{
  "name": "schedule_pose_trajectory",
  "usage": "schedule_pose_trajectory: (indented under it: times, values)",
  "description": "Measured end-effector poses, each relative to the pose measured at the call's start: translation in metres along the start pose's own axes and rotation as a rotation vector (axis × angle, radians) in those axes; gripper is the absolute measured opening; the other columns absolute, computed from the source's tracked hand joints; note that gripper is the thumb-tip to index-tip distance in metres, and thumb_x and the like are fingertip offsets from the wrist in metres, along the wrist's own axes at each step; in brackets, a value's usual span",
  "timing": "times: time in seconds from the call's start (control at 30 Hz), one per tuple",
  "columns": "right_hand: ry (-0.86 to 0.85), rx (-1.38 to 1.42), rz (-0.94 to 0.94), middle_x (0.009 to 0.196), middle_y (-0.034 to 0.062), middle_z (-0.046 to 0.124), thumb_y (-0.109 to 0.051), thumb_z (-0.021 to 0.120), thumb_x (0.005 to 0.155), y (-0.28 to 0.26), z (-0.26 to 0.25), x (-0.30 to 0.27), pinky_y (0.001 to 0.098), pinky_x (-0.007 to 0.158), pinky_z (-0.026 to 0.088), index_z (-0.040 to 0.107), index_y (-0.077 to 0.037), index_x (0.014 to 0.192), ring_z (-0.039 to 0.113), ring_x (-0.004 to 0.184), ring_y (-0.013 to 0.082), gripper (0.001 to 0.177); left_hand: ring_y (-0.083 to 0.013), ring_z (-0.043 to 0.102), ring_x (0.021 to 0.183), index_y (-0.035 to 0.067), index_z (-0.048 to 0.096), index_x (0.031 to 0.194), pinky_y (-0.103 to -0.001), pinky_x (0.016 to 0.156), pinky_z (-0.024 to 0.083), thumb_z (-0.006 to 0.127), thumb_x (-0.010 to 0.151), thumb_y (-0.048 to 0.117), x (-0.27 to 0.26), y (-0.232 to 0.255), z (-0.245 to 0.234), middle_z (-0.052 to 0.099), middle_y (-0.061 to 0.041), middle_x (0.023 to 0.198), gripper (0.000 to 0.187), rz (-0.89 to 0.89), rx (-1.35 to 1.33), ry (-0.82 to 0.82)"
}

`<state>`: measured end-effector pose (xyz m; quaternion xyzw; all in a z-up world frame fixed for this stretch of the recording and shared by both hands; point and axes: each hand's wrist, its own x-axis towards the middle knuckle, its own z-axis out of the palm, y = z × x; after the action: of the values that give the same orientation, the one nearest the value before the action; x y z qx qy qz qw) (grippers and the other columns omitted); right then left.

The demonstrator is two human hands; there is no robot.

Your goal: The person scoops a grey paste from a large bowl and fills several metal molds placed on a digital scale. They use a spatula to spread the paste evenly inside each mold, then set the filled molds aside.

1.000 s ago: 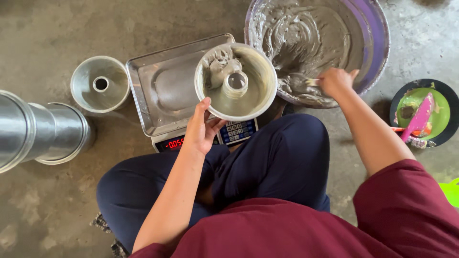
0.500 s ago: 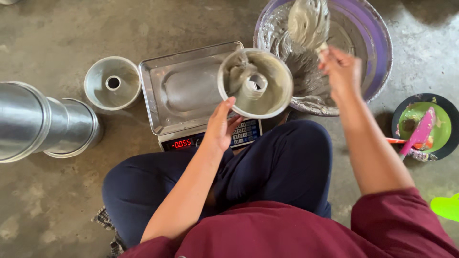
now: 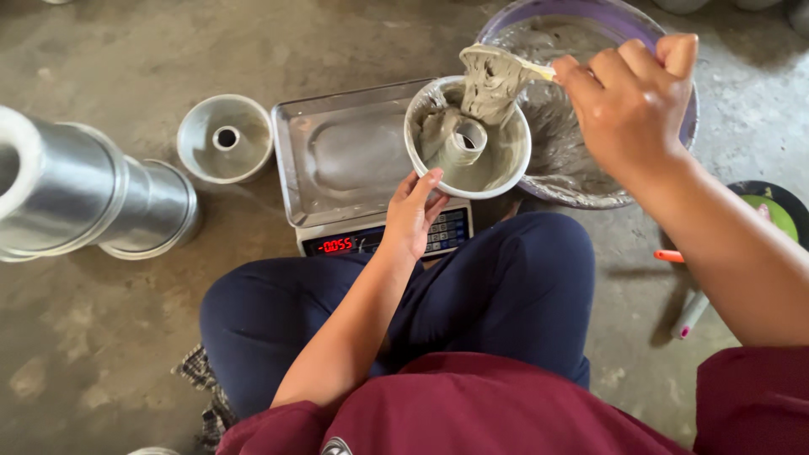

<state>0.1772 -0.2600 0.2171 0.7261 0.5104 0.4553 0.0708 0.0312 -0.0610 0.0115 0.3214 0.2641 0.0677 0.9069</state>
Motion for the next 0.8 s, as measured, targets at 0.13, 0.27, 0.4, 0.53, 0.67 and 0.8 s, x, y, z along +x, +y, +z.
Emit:
schedule_pose_trajectory:
  times: [0.13,0.27,0.4,0.53,0.67,0.8]
  values:
    - [0.044,0.028,-0.068,0.083,-0.0088,0.058,-0.014,0.072,0.101,-0.025,0.024,0.006,0.0343,0.089,0.032,0.077,-0.023,0.105,0.053,0.083,0.0102,0.011,-0.0173,0.066,0.108,0.005,0.056,0.137,-0.032,0.098,0.054,0.078,0.084,0.028,-0.013,0.02,-0.021,0.064,-0.006,0.124,0.061,0.106,-0.038,0.033]
    - [0.028,0.123,-0.081,0.084,-0.0088,0.064,-0.018,0.075,0.095,-0.073,0.069,0.003,0.0384,0.095,0.034,0.08,-0.023,0.109,0.057,0.083,0.01,0.015,-0.0207,0.066,0.105,0.004,0.058,0.136,-0.031,0.094,0.055,0.079,0.085,0.028,-0.021,0.039,-0.05,0.065,-0.008,0.121,0.061,0.106,-0.048,0.124]
    - [-0.023,0.513,0.36,0.083,-0.0059,0.065,-0.025,0.078,0.101,-0.137,0.114,0.0,0.0406,0.091,0.035,0.079,-0.018,0.105,0.058,0.08,0.0146,0.008,-0.0214,0.066,0.1,0.001,0.063,0.134,-0.03,0.084,0.057,0.08,0.084,0.031,-0.011,0.043,-0.086,0.065,-0.005,0.119,0.061,0.066,-0.058,0.274]
    - [-0.188,1.327,1.248,0.075,-0.0034,0.065,-0.024,0.073,0.1,-0.19,0.139,0.008,0.0327,0.071,0.038,0.08,-0.009,0.115,0.053,0.067,0.0109,0.022,-0.0217,0.066,0.095,0.0,0.063,0.136,-0.03,0.08,0.059,0.08,0.086,0.03,0.021,0.032,-0.12,0.065,-0.009,0.118,0.061,0.02,0.017,0.354]
    - [-0.126,1.941,1.661,0.075,0.0004,0.067,-0.024,0.066,0.101,-0.184,0.132,0.019,0.0204,0.053,0.041,0.077,-0.005,0.119,0.056,0.061,0.0085,0.028,-0.026,0.072,0.094,0.004,0.051,0.134,-0.034,0.081,0.063,0.074,0.088,0.026,0.036,0.0,-0.135,0.065,-0.01,0.119,0.056,0.062,-0.074,0.345]
    - [0.132,1.643,1.384,0.096,0.0085,0.077,-0.007,0.065,0.109,-0.118,0.1,-0.004,0.0237,0.061,0.05,0.076,-0.002,0.124,0.071,0.076,0.012,0.019,-0.0265,0.068,0.087,0.0,0.055,0.124,-0.037,0.07,0.06,0.072,0.095,0.023,0.014,-0.043,-0.122,0.061,-0.013,0.108,0.04,0.007,-0.08,0.262]
